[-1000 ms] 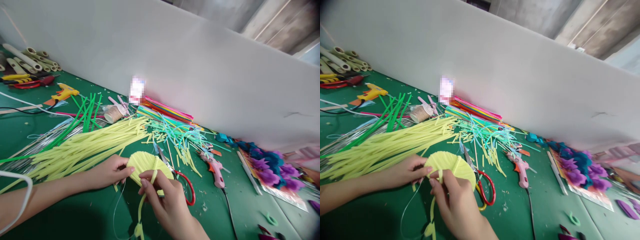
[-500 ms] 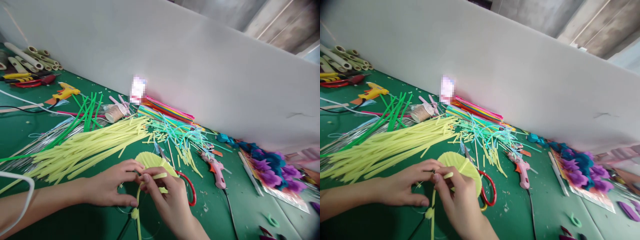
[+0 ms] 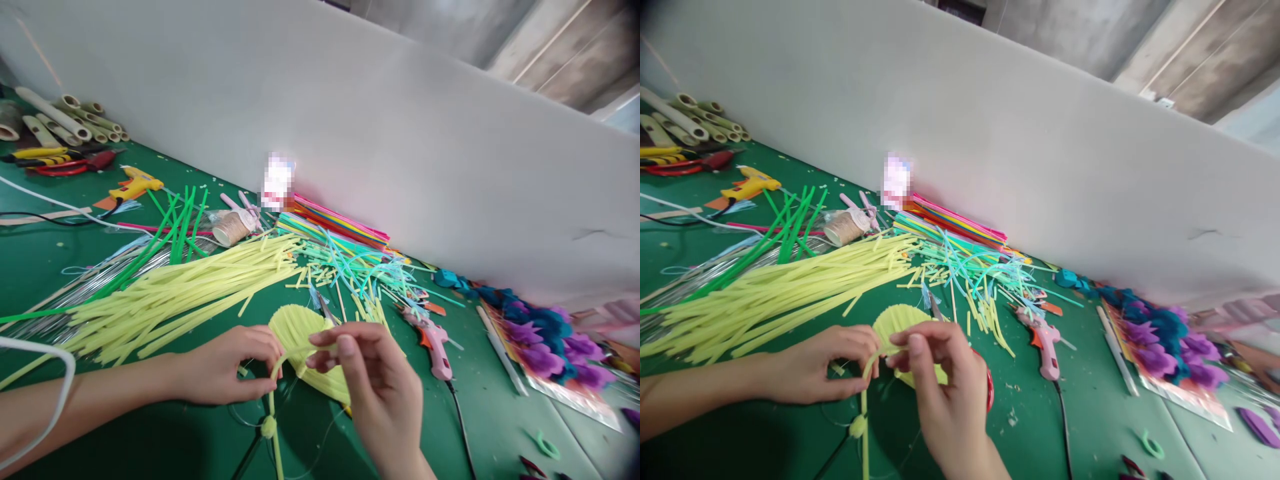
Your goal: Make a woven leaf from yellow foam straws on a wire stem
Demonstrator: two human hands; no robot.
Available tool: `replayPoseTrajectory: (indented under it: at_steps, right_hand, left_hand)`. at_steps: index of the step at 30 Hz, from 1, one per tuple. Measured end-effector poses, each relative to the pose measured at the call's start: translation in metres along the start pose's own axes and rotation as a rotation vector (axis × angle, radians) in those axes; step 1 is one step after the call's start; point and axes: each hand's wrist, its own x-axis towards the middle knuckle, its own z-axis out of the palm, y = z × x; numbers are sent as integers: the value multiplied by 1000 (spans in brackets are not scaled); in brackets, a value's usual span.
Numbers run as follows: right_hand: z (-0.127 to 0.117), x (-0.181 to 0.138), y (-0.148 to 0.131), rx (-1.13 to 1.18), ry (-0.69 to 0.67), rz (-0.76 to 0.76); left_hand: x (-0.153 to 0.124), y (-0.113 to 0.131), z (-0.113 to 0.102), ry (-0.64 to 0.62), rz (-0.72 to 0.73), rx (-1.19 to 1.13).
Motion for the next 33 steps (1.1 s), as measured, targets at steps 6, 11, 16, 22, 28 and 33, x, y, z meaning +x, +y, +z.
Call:
replayPoseTrajectory:
  at_steps: [6,11,16,22,28,33]
  right_hand:
    - [-15,14,0,-96,110,24]
    - [-18,12,15,-600,-342,190]
    - [-6,-9,19,-910,-691,272]
    - [10,-20,22,-1063,-851,268]
    - [9,-26,27,-1094,-884,218]
    - [13,-21,21,-1011,-900,315]
  left_hand:
    - [0,0,-4,21,-103,-44]
    - [0,-3,-4,22,-124,-83]
    - [-1,-5,-3,22,-119,-85]
    - [0,-3,-3,20,-141,-77]
    - [-1,-5,-4,23,-151,-79]
    - [1,-4,-6,1,-114,-120]
